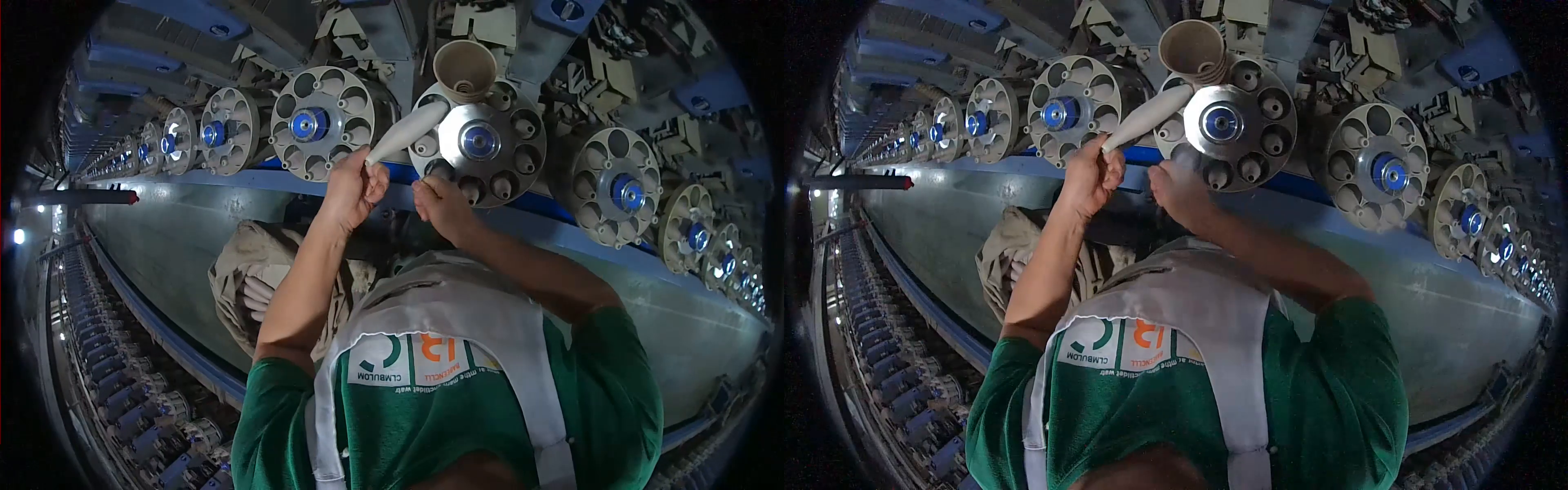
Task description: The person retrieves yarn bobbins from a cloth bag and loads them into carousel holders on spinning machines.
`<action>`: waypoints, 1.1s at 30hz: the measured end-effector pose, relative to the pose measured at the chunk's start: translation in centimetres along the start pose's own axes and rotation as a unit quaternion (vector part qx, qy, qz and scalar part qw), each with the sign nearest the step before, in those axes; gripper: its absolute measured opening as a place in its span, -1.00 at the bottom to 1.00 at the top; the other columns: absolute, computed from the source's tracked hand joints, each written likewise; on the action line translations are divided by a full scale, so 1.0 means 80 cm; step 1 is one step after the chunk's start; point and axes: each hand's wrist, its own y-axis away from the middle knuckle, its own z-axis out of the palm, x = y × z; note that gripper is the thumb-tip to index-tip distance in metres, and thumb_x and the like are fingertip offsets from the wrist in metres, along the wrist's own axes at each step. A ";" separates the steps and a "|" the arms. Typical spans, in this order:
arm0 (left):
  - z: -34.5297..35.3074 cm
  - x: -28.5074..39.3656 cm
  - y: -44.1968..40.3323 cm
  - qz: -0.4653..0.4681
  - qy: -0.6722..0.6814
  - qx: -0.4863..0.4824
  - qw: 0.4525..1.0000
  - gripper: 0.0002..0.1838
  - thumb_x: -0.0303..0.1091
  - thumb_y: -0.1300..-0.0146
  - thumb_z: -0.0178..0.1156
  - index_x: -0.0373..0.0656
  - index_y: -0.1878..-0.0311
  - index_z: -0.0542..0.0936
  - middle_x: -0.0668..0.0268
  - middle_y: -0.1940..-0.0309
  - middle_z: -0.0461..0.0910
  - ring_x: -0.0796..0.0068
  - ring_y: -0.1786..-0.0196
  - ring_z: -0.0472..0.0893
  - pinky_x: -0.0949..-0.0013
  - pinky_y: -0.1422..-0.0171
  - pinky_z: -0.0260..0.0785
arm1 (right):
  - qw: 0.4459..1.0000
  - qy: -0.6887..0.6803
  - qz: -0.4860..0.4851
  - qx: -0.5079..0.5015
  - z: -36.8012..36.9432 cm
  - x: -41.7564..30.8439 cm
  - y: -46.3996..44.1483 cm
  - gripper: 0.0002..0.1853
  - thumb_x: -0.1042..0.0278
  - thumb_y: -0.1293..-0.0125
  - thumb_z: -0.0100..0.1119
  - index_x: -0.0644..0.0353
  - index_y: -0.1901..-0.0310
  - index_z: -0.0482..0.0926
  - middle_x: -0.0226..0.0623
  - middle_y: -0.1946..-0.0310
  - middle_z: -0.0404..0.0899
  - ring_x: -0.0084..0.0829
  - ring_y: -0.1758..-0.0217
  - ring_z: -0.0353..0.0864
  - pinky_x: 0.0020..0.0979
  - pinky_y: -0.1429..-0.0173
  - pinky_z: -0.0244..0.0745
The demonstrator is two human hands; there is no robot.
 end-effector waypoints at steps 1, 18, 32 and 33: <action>0.000 -0.002 0.003 0.000 0.002 0.003 1.000 -0.68 -0.15 -0.40 -0.15 -0.20 0.35 0.38 0.26 0.67 0.42 0.54 0.71 0.29 0.59 0.69 0.04 | 0.998 -0.060 0.035 -0.003 -0.001 0.011 -0.009 -0.68 0.14 -0.32 0.00 0.24 0.43 0.47 -0.34 0.57 0.49 -0.54 0.58 0.39 -0.48 0.47 0.28; -0.034 -0.002 0.102 0.185 -0.136 0.076 0.970 -0.72 -0.43 -0.15 0.27 -0.34 0.09 0.56 0.31 0.42 0.61 0.63 0.48 0.54 0.61 0.42 0.40 | 0.935 -0.350 0.008 0.049 0.054 -0.067 -0.055 -0.74 0.21 -0.19 0.26 0.16 0.22 0.46 -0.47 0.47 0.43 -0.70 0.54 0.27 -0.61 0.53 0.14; -0.494 -0.077 0.272 0.276 0.071 0.604 0.745 -0.89 -0.48 -0.03 0.20 -0.17 0.56 0.51 0.36 0.66 0.39 0.47 0.60 0.39 0.41 0.48 0.29 | 0.907 -0.398 0.101 0.092 0.058 -0.047 -0.063 -0.75 0.21 -0.21 0.24 0.15 0.24 0.42 -0.38 0.51 0.37 -0.54 0.57 0.32 -0.49 0.58 0.19; -0.500 -0.081 0.247 0.320 0.097 0.550 0.765 -0.91 -0.46 -0.03 0.21 -0.17 0.54 0.52 0.34 0.65 0.40 0.46 0.59 0.40 0.41 0.46 0.30 | 0.901 -0.415 0.106 0.076 0.061 -0.047 -0.063 -0.74 0.21 -0.21 0.24 0.16 0.23 0.42 -0.38 0.52 0.37 -0.54 0.58 0.32 -0.49 0.58 0.19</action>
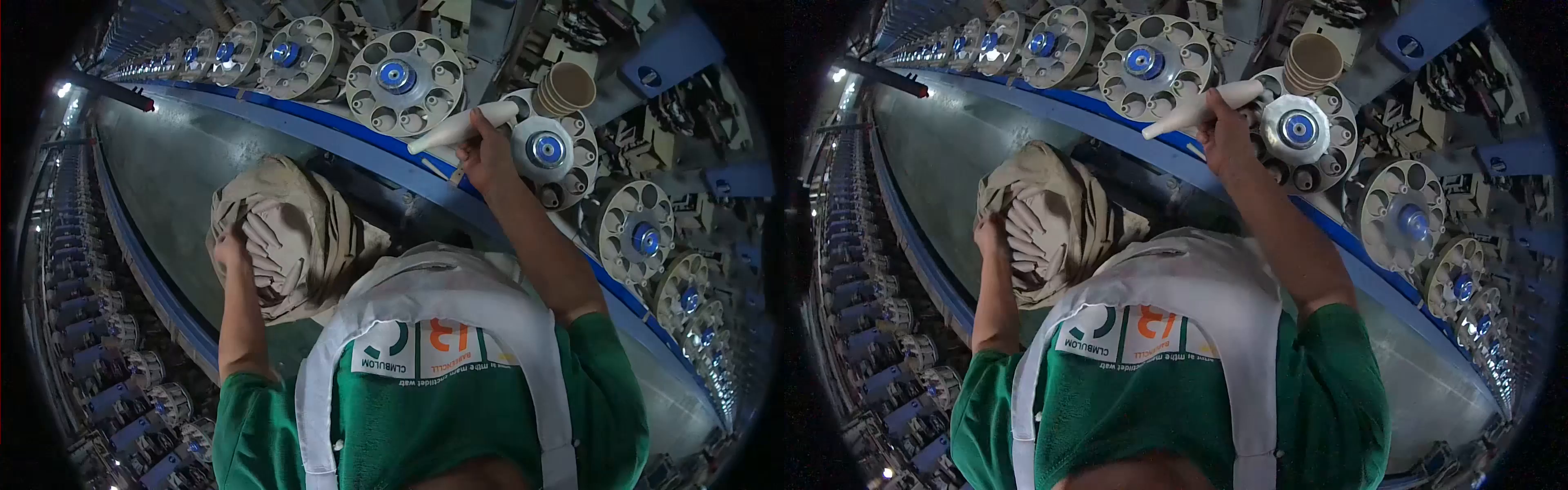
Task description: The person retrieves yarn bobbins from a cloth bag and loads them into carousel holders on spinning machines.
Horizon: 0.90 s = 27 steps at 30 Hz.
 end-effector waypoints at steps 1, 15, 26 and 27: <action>0.032 -0.010 0.018 0.024 -0.089 -0.092 0.991 -0.88 -0.38 -0.09 0.21 -0.20 0.33 0.55 0.29 0.52 0.50 0.46 0.45 0.50 0.40 0.33 0.36 | 1.000 -0.016 0.013 -0.014 0.002 0.003 0.000 -0.74 0.21 -0.21 0.25 0.16 0.23 0.42 -0.39 0.52 0.37 -0.53 0.58 0.31 -0.50 0.58 0.18; 0.150 0.052 0.221 0.041 -0.261 -0.428 0.864 -0.87 -0.53 -0.10 0.24 -0.37 0.28 0.60 0.29 0.47 0.60 0.59 0.45 0.55 0.55 0.33 0.41 | 0.996 0.063 -0.067 -0.022 0.032 0.000 0.010 -0.66 0.21 -0.12 0.31 0.18 0.17 0.43 -0.47 0.41 0.40 -0.71 0.49 0.24 -0.63 0.48 0.14; 0.268 0.092 0.313 0.009 -0.115 -0.494 0.862 -0.59 -0.32 -0.18 0.27 -0.28 -0.07 0.51 0.25 0.18 0.60 0.55 0.22 0.56 0.50 0.18 0.40 | 0.986 0.078 -0.061 -0.132 0.059 0.046 0.025 -0.75 0.23 -0.14 0.28 0.16 0.28 0.47 -0.50 0.48 0.40 -0.72 0.51 0.23 -0.64 0.50 0.09; 0.282 0.094 0.331 0.000 -0.138 -0.506 0.851 -0.63 -0.36 -0.17 0.28 -0.31 -0.02 0.55 0.22 0.19 0.61 0.54 0.25 0.57 0.52 0.20 0.39 | 0.986 0.082 -0.060 -0.134 0.061 0.045 0.025 -0.75 0.23 -0.14 0.28 0.16 0.28 0.47 -0.50 0.48 0.40 -0.72 0.51 0.23 -0.64 0.50 0.09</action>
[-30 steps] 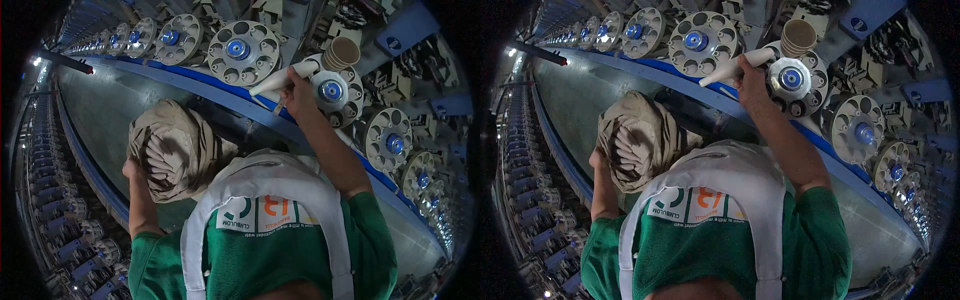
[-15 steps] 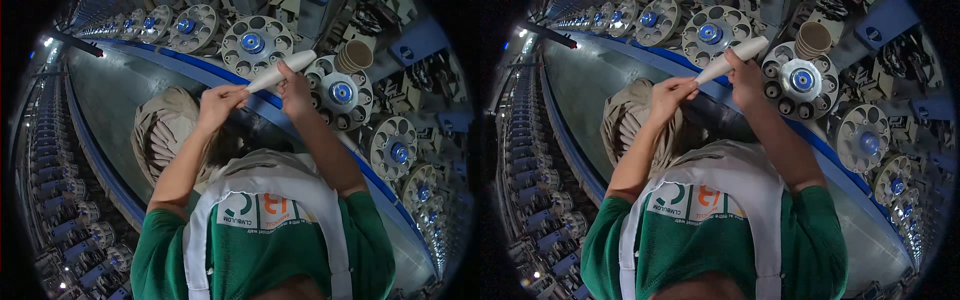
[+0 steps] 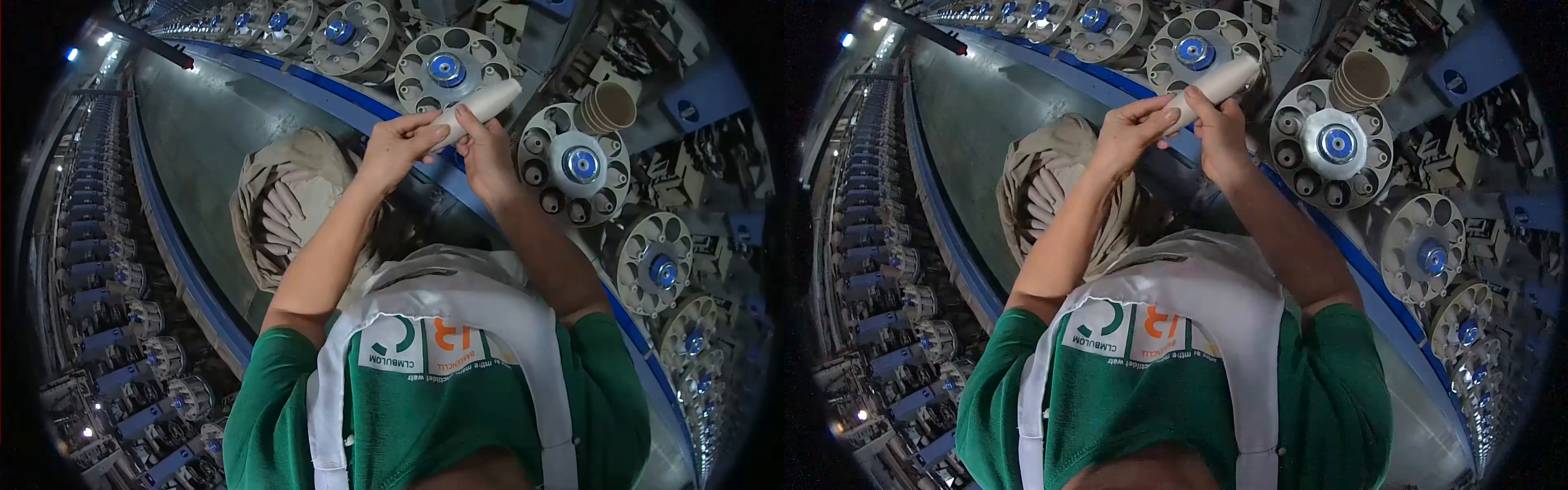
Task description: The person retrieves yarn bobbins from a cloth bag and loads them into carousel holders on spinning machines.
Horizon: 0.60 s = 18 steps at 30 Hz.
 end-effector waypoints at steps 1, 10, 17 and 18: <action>0.010 0.000 0.004 0.015 0.038 0.024 0.999 -0.67 -0.42 -0.14 0.29 -0.37 0.04 0.58 0.23 0.30 0.62 0.54 0.34 0.57 0.53 0.26 0.40 | 1.000 -0.026 0.013 -0.005 0.000 -0.004 0.000 -0.76 0.24 -0.15 0.28 0.17 0.27 0.47 -0.49 0.48 0.40 -0.71 0.52 0.23 -0.64 0.50 0.09; -0.138 -0.061 0.076 0.001 -0.095 0.147 0.985 -0.89 -0.60 -0.11 0.17 -0.33 0.26 0.58 0.34 0.45 0.58 0.61 0.41 0.52 0.56 0.30 0.36 | 0.998 -0.051 -0.025 0.033 -0.016 -0.033 -0.007 -0.75 0.25 -0.16 0.28 0.18 0.26 0.45 -0.48 0.48 0.39 -0.70 0.50 0.24 -0.64 0.50 0.14; -0.021 -0.007 0.018 0.135 -0.050 0.046 0.988 -0.67 -0.44 -0.16 0.25 -0.29 0.00 0.53 0.33 0.29 0.58 0.59 0.28 0.53 0.51 0.21 0.39 | 1.000 -0.019 0.000 0.016 0.005 -0.007 0.005 -0.74 0.23 -0.14 0.30 0.16 0.28 0.44 -0.49 0.46 0.40 -0.70 0.50 0.25 -0.62 0.49 0.13; -0.009 -0.005 0.013 0.113 -0.065 0.021 0.991 -0.65 -0.42 -0.16 0.26 -0.30 -0.02 0.53 0.31 0.28 0.59 0.59 0.28 0.54 0.52 0.23 0.40 | 1.000 -0.018 -0.002 0.016 0.006 -0.004 0.005 -0.74 0.23 -0.14 0.30 0.16 0.28 0.44 -0.49 0.46 0.40 -0.70 0.50 0.25 -0.62 0.49 0.13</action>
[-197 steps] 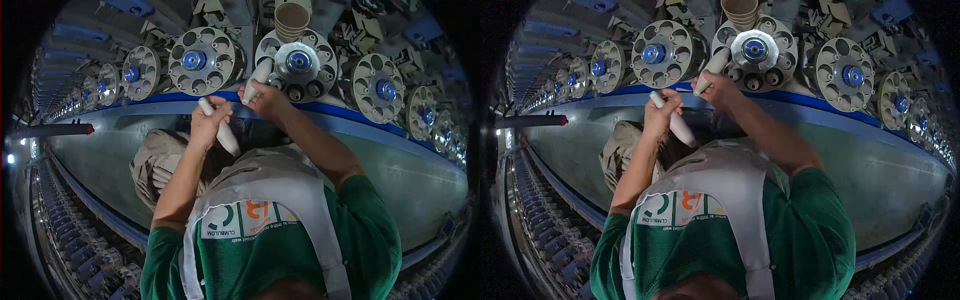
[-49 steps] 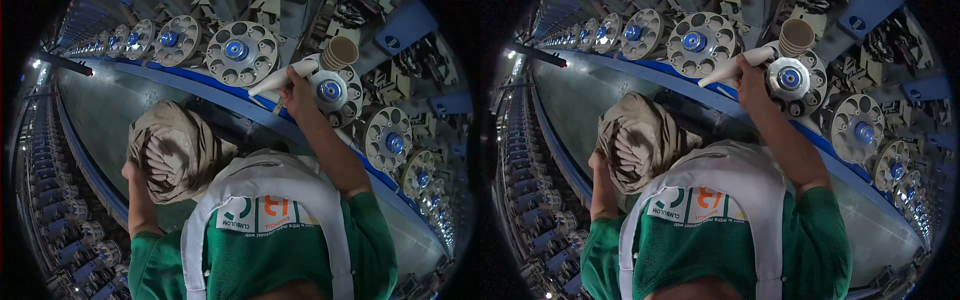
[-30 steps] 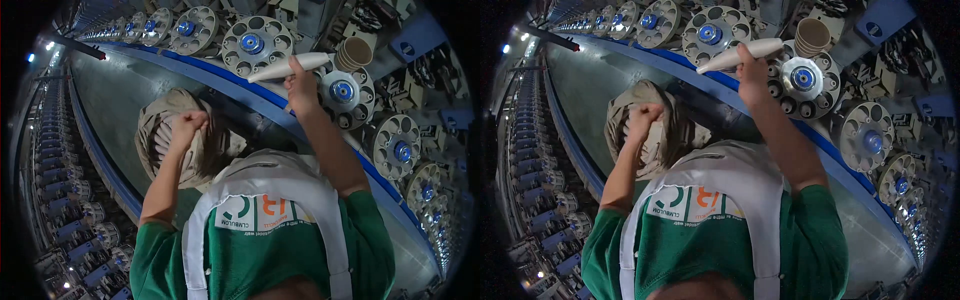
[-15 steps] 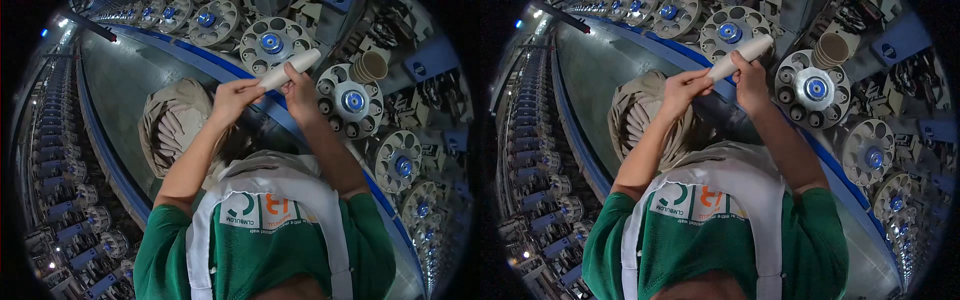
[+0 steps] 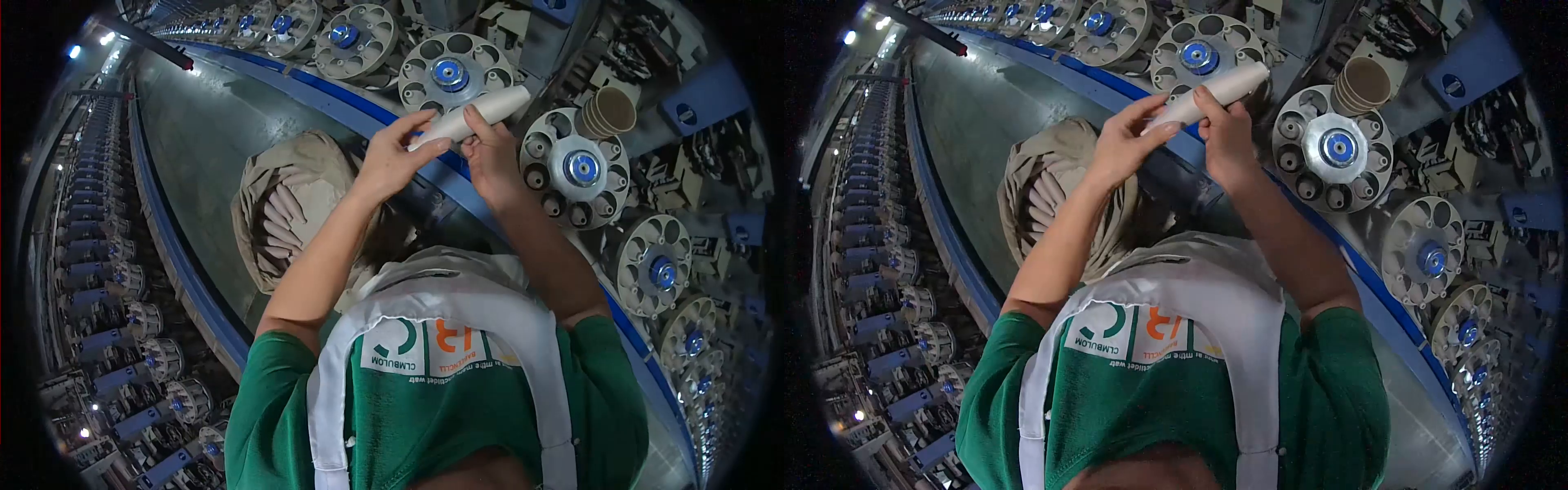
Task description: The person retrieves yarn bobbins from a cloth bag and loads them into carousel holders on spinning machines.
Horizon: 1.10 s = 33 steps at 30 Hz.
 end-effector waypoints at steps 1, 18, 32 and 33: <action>0.007 0.001 -0.002 -0.021 -0.014 -0.029 0.999 -0.63 -0.41 -0.15 0.27 -0.30 -0.03 0.52 0.29 0.26 0.60 0.59 0.27 0.55 0.54 0.26 0.40 | 1.000 -0.020 0.005 -0.021 0.001 0.003 0.001 -0.76 0.24 -0.19 0.25 0.15 0.24 0.43 -0.46 0.42 0.44 -0.70 0.47 0.30 -0.61 0.48 0.15; -0.035 0.024 0.034 -0.236 0.233 0.001 0.944 -0.75 -0.37 -0.26 0.16 -0.36 0.10 0.53 0.25 0.47 0.60 0.66 0.55 0.54 0.68 0.56 0.35 | 0.993 0.043 -0.076 -0.083 0.010 -0.027 0.004 -0.71 0.09 -0.33 0.04 0.16 0.21 0.36 -0.43 0.48 0.37 -0.67 0.53 0.25 -0.59 0.50 0.11; -0.073 -0.006 0.051 -0.097 -0.029 0.049 0.994 -0.79 -0.48 -0.09 0.29 -0.35 0.20 0.61 0.30 0.41 0.61 0.62 0.40 0.53 0.53 0.30 0.39 | 0.995 0.021 -0.038 0.086 -0.005 -0.028 -0.008 -0.69 0.06 -0.24 0.16 0.15 0.27 0.40 -0.43 0.52 0.40 -0.65 0.61 0.27 -0.59 0.58 0.14; -0.104 -0.018 0.064 -0.110 -0.080 0.088 0.987 -0.87 -0.51 -0.09 0.27 -0.35 0.29 0.62 0.31 0.46 0.60 0.62 0.42 0.53 0.54 0.31 0.38 | 0.985 0.033 -0.034 0.164 -0.009 -0.045 -0.011 -0.68 0.05 -0.23 0.16 0.14 0.29 0.40 -0.43 0.54 0.38 -0.64 0.64 0.26 -0.58 0.62 0.11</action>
